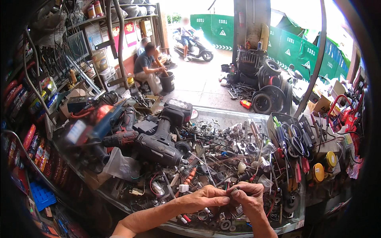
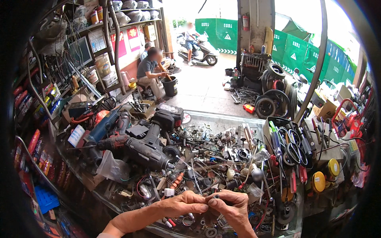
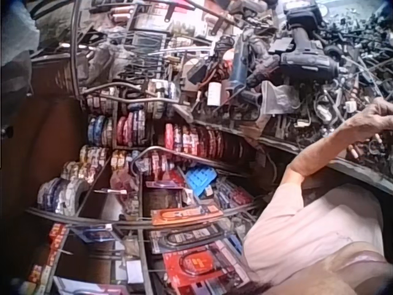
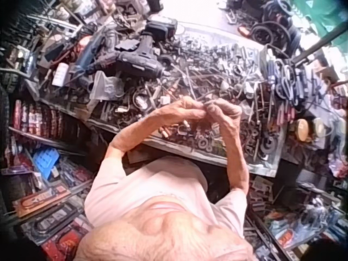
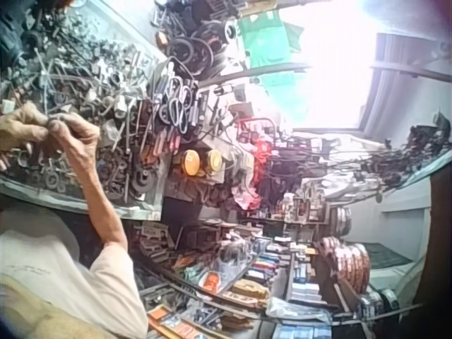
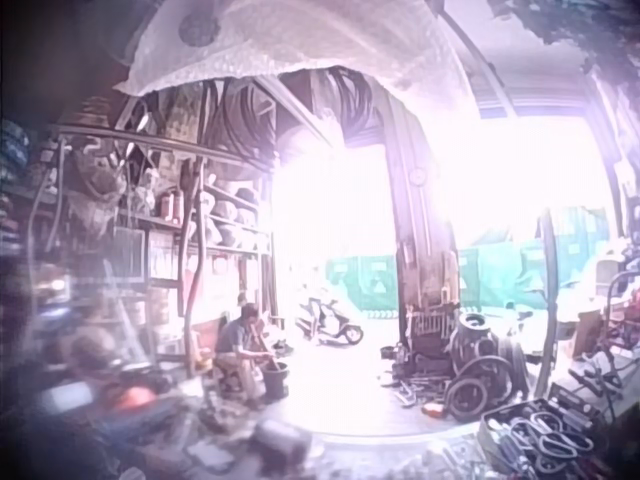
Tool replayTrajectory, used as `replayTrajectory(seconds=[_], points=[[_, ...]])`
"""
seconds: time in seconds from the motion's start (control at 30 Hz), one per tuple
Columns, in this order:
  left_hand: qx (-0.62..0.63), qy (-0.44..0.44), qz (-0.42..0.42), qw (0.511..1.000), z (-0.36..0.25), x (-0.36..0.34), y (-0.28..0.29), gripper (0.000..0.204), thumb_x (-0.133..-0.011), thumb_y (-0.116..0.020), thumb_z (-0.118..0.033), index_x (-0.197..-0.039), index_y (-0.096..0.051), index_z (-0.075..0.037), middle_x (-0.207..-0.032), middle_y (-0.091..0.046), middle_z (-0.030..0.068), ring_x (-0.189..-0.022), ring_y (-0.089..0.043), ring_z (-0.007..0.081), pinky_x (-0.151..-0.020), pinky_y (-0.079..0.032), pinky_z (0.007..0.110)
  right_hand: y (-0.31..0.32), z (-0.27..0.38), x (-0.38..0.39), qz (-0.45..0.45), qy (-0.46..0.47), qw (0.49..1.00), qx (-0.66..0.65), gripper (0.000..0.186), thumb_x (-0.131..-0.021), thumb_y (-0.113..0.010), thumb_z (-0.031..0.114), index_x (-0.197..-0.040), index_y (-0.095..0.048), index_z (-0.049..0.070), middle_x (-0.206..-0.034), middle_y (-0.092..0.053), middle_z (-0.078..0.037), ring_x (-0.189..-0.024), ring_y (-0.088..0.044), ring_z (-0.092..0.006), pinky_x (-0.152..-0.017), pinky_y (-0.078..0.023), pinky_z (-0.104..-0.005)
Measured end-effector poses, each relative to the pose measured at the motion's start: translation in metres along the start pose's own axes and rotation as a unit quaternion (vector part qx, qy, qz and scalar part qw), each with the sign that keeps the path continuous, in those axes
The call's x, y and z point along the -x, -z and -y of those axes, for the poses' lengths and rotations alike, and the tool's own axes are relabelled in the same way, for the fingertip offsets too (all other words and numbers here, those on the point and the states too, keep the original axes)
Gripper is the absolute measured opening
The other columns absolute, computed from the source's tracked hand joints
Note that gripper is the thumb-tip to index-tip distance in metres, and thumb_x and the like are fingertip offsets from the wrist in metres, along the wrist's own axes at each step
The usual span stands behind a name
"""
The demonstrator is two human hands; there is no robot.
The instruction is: The person manipulates a small electronic component with wires, twisting and adjusting the connections by hand. The task involves handling the component repeatedly to ensure the wires are properly secured or aligned.
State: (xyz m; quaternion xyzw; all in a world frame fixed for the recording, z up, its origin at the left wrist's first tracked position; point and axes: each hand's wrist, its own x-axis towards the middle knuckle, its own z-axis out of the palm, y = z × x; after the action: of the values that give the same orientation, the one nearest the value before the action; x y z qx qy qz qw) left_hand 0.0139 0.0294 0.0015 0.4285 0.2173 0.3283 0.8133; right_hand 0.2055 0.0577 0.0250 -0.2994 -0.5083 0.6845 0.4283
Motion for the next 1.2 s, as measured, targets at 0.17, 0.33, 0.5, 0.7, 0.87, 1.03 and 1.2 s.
replayTrajectory(seconds=[0.17, 0.33, 0.5, 0.7, 0.87, 1.03, 1.2], points=[[-0.006, -0.016, -0.006, 1.000, -0.001, 0.001, -0.001, 0.033, -0.093, -0.058, -0.025, -0.113, -0.061, 0.001, -0.094, -0.066, 0.0011, -0.074, -0.059, 0.0034, -0.065, -0.051, 0.020, 0.000, 0.000, -0.001, 0.019, 0.004, 1.000, 0.008, 0.012, -0.080, -0.072, 0.006, -0.086, -0.070, -0.004, -0.072, -0.065, -0.006, -0.063, -0.058, -0.0080, -0.055, -0.044, -0.0202], [-0.065, -0.111, -0.176, 0.976, 0.008, -0.002, -0.009, 0.024, -0.086, -0.067, -0.014, -0.105, -0.067, 0.001, -0.085, -0.068, 0.0006, -0.071, -0.058, 0.0037, -0.061, -0.049, 0.020, -0.003, -0.007, -0.003, -0.043, 0.017, 0.998, 0.039, 0.013, -0.080, -0.072, 0.008, -0.085, -0.071, -0.004, -0.075, -0.066, -0.005, -0.065, -0.058, -0.0069, -0.057, -0.044, -0.0194], [-0.202, -0.140, -0.243, 0.938, 0.008, -0.010, -0.016, 0.018, -0.084, -0.069, -0.008, -0.098, -0.068, 0.002, -0.081, -0.068, 0.0003, -0.071, -0.058, 0.0015, -0.061, -0.048, 0.018, -0.005, 0.001, -0.003, -0.081, -0.017, 0.994, 0.066, 0.014, -0.082, -0.070, 0.011, -0.087, -0.070, -0.002, -0.076, -0.066, -0.003, -0.062, -0.054, -0.0036, -0.054, -0.041, -0.0180], [-0.049, -0.128, -0.272, 0.952, -0.003, -0.007, -0.004, 0.021, -0.087, -0.065, -0.013, -0.101, -0.065, 0.002, -0.083, -0.068, 0.0105, -0.067, -0.065, 0.0130, -0.058, -0.052, 0.023, 0.013, -0.003, -0.018, -0.116, -0.049, 0.943, -0.309, 0.033, -0.079, -0.047, 0.000, -0.111, -0.052, -0.008, -0.091, -0.053, -0.007, -0.071, -0.051, -0.0138, -0.063, -0.044, -0.0274], [0.053, -0.114, -0.242, 0.962, -0.005, -0.008, -0.007, 0.026, -0.090, -0.062, -0.019, -0.107, -0.063, 0.001, -0.082, -0.067, 0.0108, -0.065, -0.064, 0.0136, -0.054, -0.050, 0.023, 0.024, -0.002, -0.014, -0.101, -0.058, 0.947, -0.299, 0.035, -0.077, -0.048, -0.011, -0.112, -0.050, -0.009, -0.112, -0.056, -0.018, -0.103, -0.059, -0.0277, -0.094, -0.048, -0.0369], [0.044, -0.074, -0.246, 0.965, -0.008, -0.006, -0.012, 0.026, -0.093, -0.056, -0.015, -0.114, -0.060, 0.000, -0.078, -0.066, 0.0098, -0.058, -0.060, 0.0110, -0.050, -0.047, 0.021, 0.016, 0.003, -0.015, -0.069, -0.055, 0.957, -0.277, 0.024, -0.090, -0.054, 0.000, -0.112, -0.052, -0.007, -0.115, -0.057, -0.023, -0.114, -0.055, -0.0320, -0.096, -0.050, -0.0375], [0.008, -0.086, -0.312, 0.946, -0.004, -0.009, -0.017, 0.021, -0.090, -0.059, -0.011, -0.108, -0.062, -0.001, -0.075, -0.066, 0.0064, -0.054, -0.057, 0.0068, -0.044, -0.040, 0.017, 0.020, 0.001, -0.017, -0.101, -0.046, 0.965, -0.236, 0.025, -0.091, -0.058, 0.011, -0.111, -0.054, -0.004, -0.097, -0.065, -0.018, -0.086, -0.068, -0.0267, -0.067, -0.060, -0.0316]])
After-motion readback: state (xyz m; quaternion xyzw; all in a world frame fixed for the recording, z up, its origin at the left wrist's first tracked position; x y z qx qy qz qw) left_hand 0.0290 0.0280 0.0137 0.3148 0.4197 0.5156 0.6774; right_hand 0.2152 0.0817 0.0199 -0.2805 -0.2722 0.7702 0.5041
